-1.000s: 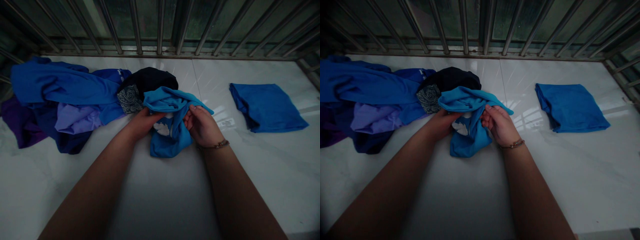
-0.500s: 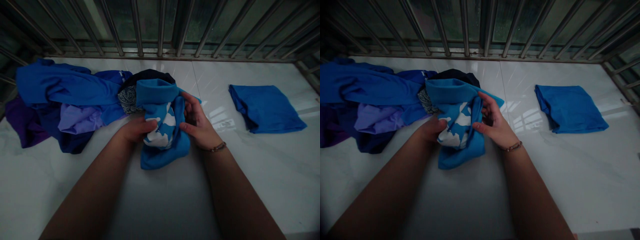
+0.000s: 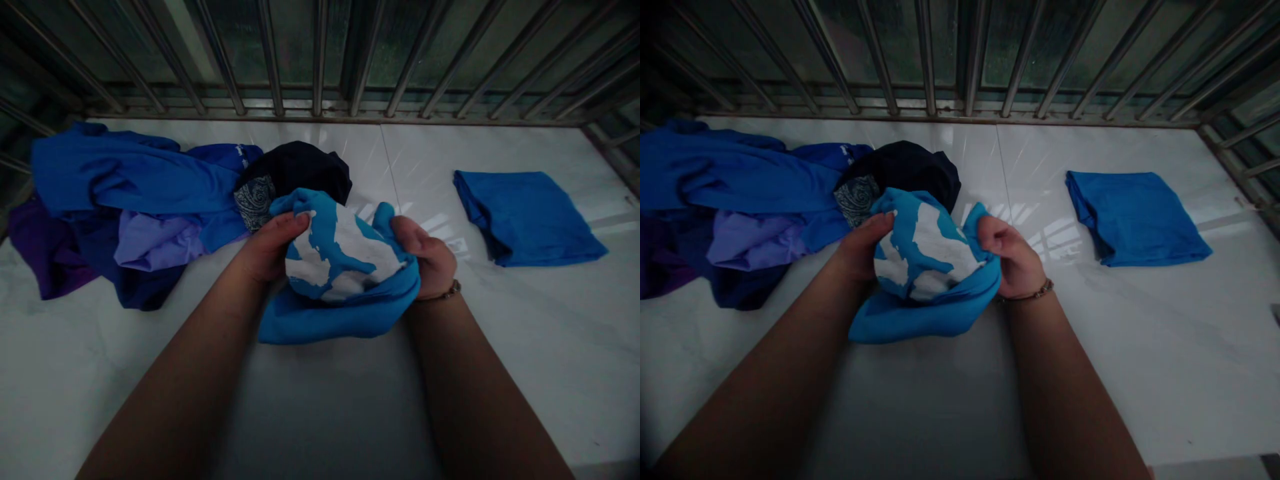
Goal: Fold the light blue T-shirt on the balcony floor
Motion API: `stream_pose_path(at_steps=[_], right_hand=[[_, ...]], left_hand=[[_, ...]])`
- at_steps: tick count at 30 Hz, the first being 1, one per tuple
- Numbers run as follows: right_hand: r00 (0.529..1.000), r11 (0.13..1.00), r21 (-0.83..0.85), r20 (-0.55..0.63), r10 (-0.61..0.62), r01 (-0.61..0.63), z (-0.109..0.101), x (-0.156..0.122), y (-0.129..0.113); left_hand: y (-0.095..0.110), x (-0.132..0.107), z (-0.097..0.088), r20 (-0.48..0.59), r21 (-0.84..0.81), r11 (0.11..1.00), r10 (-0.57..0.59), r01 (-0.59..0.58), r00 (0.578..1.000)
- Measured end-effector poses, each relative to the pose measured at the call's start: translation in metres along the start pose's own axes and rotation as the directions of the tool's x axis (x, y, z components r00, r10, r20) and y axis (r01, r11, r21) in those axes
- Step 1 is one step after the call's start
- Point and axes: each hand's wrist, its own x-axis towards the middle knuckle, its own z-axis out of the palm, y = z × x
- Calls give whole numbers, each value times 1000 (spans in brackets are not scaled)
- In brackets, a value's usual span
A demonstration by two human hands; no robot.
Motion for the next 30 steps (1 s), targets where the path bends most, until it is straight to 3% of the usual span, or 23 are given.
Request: stream_pose_path(at_steps=[3, 6, 11, 17, 22, 30], right_hand=[[958, 978, 73, -228, -176, 197, -3, 1, -10], [905, 937, 140, -335, -261, 322, -1, 4, -14], [949, 944, 170, -193, -251, 284, 6, 6, -6], [991, 993, 6, -62, -115, 115, 8, 0, 3], [996, 994, -89, 65, 67, -61, 7, -6, 5], [998, 997, -70, 63, -9, 13, 2, -2, 9]], left_hand=[[2, 10, 6, -4, 49, 998, 49, -49, 999], [5, 12, 6, -14, 43, 993, 111, -110, 994], [7, 9, 1, 53, 6, 997, 76, -76, 996], [-4, 20, -1, 213, 251, 949, 137, -190, 967], [-9, 27, -6, 159, 403, 895, 136, -190, 978], [-6, 23, -2, 123, 417, 895, 118, -160, 985]])
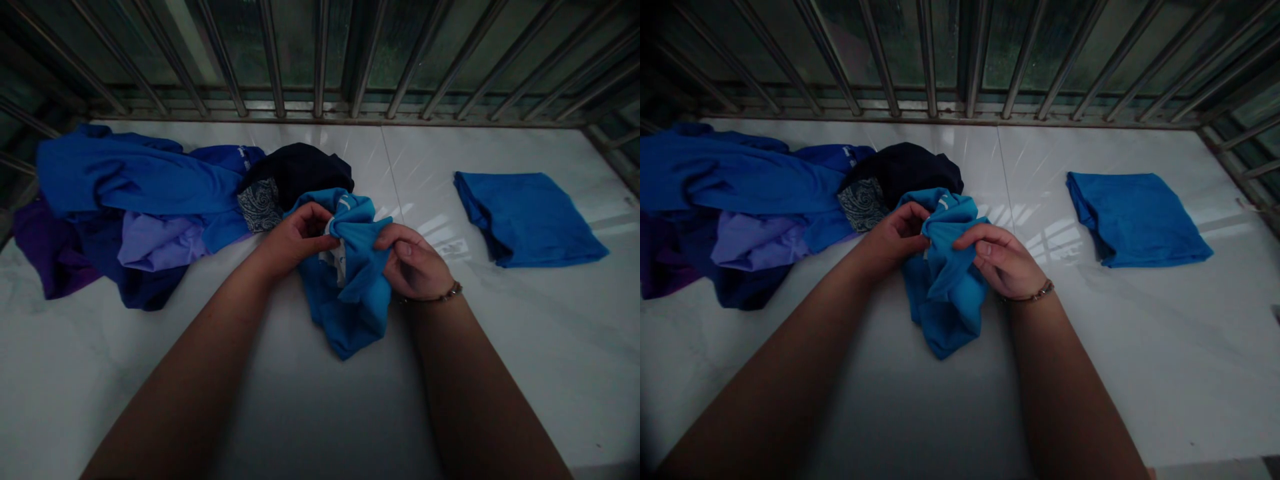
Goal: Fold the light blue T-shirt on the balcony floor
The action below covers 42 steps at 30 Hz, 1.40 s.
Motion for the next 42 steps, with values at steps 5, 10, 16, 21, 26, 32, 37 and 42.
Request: stream_pose_path(at_steps=[5, 10, 16, 21, 26, 32, 37, 42], right_hand=[[1000, 1000, 24, -26, -15, 16, 8, 5, -5], [998, 999, 38, -68, -9, 11, 13, 7, -9], [971, 999, -6, -238, -34, 34, 13, 7, -11], [936, 995, -56, -338, -100, 86, 6, 9, -13], [928, 996, -58, -363, -80, 63, 8, 12, -8], [941, 980, 75, -300, -155, 185, -2, 6, -15], [937, 840, 414, -140, -320, 349, -36, 0, -24], [862, 872, 277, -434, -261, 403, -31, 0, -27]], left_hand=[[-3, -2, 1, -35, -63, 997, 31, -33, 999], [2, -4, 6, -34, -161, 986, 28, -33, 999], [7, -6, 6, -43, -263, 965, 5, -16, 999], [11, -9, 6, -43, -309, 951, 15, -28, 999], [13, -10, 6, -68, -339, 939, 44, -64, 997], [15, -12, 5, -91, -347, 935, 38, -68, 995], [20, -13, 3, -205, -374, 914, 88, -161, 975], [17, -12, -2, -319, -353, 909, 107, -223, 942]])
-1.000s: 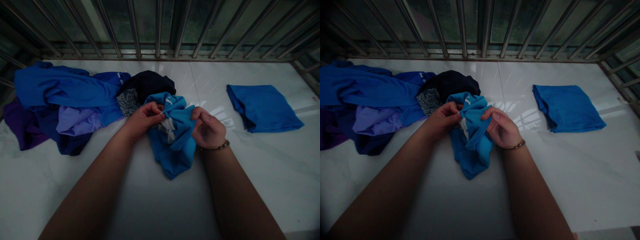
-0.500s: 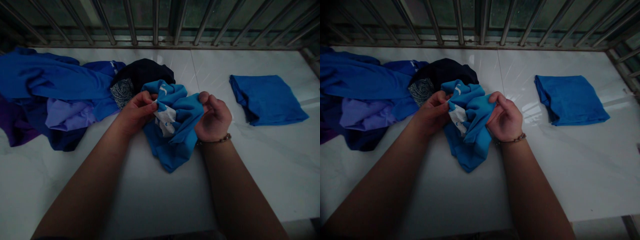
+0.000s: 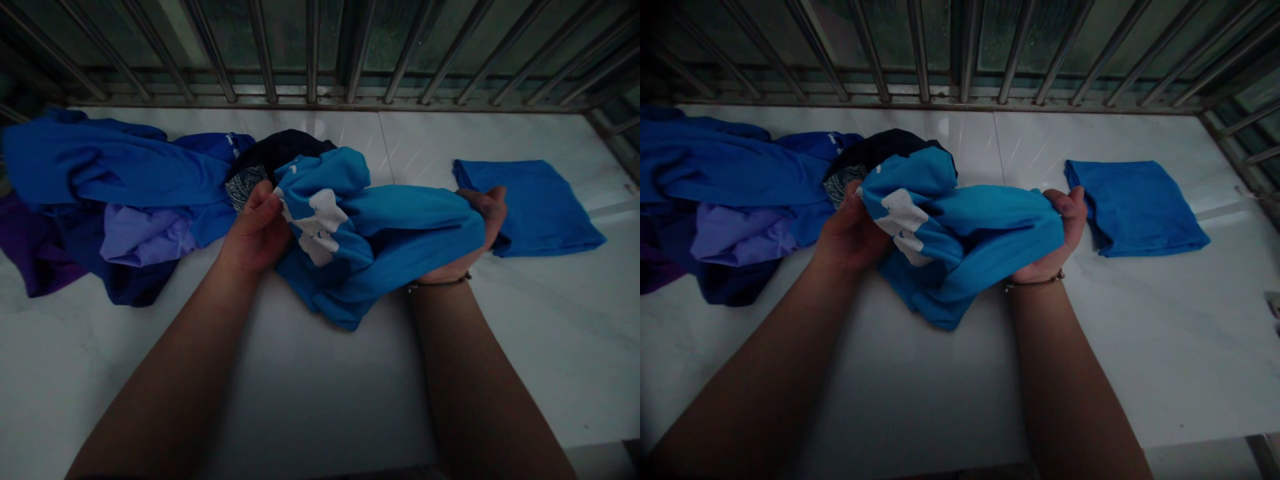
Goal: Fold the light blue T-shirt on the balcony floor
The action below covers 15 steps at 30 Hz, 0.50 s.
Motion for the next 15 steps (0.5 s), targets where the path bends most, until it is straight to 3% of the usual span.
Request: stream_pose_path(at_steps=[3, 8, 11, 15], right_hand=[[991, 994, -109, -135, -7, -8, 17, -5, 9], [985, 946, -303, 90, 145, -112, 29, -9, 30], [926, 869, -465, 226, 304, -171, 28, -12, 36], [775, 734, -654, 363, 517, -183, 26, -13, 36]], left_hand=[[-2, 0, -3, 26, -59, 997, 47, -46, 999], [-2, -4, -5, 128, -79, 996, 51, -42, 990], [0, -7, -6, 178, -59, 998, 3, 7, 984], [2, -11, -5, 247, -34, 997, -60, 71, 967]])
